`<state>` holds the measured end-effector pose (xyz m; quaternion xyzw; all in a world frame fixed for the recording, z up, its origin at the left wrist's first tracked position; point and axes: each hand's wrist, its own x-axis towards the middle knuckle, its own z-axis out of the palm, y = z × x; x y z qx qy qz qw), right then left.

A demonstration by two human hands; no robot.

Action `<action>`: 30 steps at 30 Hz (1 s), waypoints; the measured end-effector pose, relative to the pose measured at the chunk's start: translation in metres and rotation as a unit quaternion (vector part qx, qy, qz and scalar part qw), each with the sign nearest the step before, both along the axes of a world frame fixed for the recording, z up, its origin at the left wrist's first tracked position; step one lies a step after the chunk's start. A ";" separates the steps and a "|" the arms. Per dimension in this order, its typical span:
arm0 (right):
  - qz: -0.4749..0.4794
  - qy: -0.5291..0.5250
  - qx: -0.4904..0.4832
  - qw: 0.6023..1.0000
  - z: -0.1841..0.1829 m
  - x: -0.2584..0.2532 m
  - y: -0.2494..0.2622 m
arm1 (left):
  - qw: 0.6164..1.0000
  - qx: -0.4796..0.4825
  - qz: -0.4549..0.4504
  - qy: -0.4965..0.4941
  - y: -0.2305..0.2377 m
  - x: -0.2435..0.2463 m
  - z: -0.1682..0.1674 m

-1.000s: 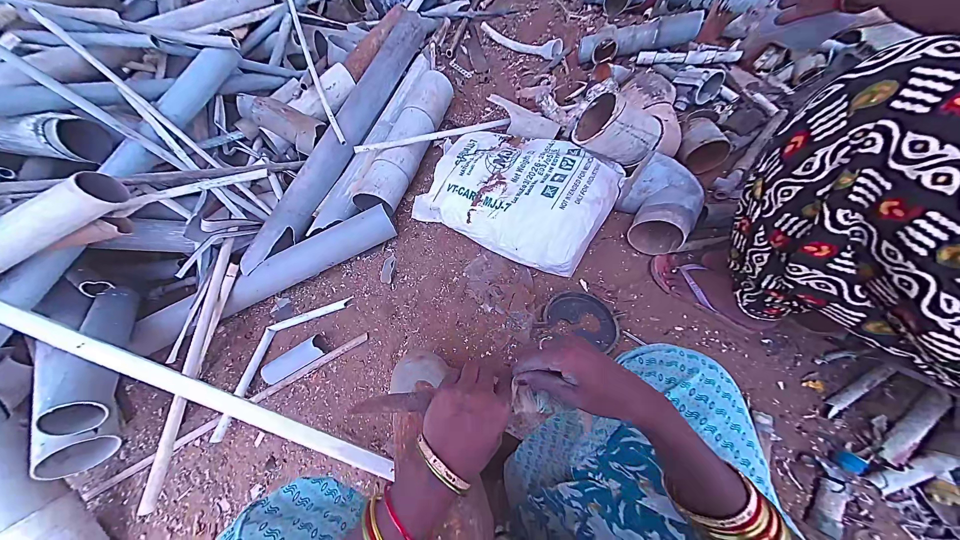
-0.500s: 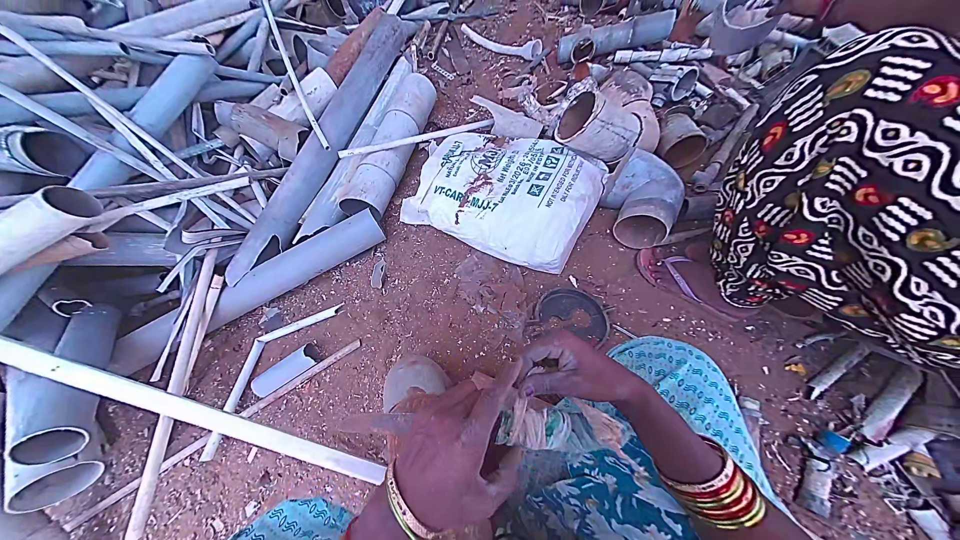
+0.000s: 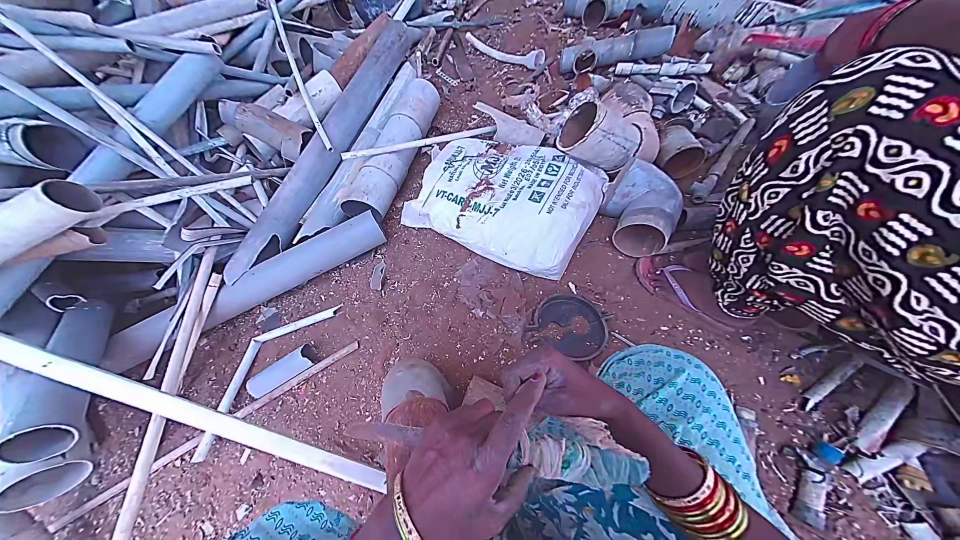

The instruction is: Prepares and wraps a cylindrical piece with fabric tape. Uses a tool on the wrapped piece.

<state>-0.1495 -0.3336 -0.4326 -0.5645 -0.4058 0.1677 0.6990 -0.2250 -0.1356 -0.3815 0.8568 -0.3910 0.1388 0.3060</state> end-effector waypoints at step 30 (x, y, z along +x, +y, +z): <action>-0.155 0.151 -0.124 0.968 -0.003 -0.046 0.054 | 0.968 0.019 0.249 0.022 0.042 0.032 0.005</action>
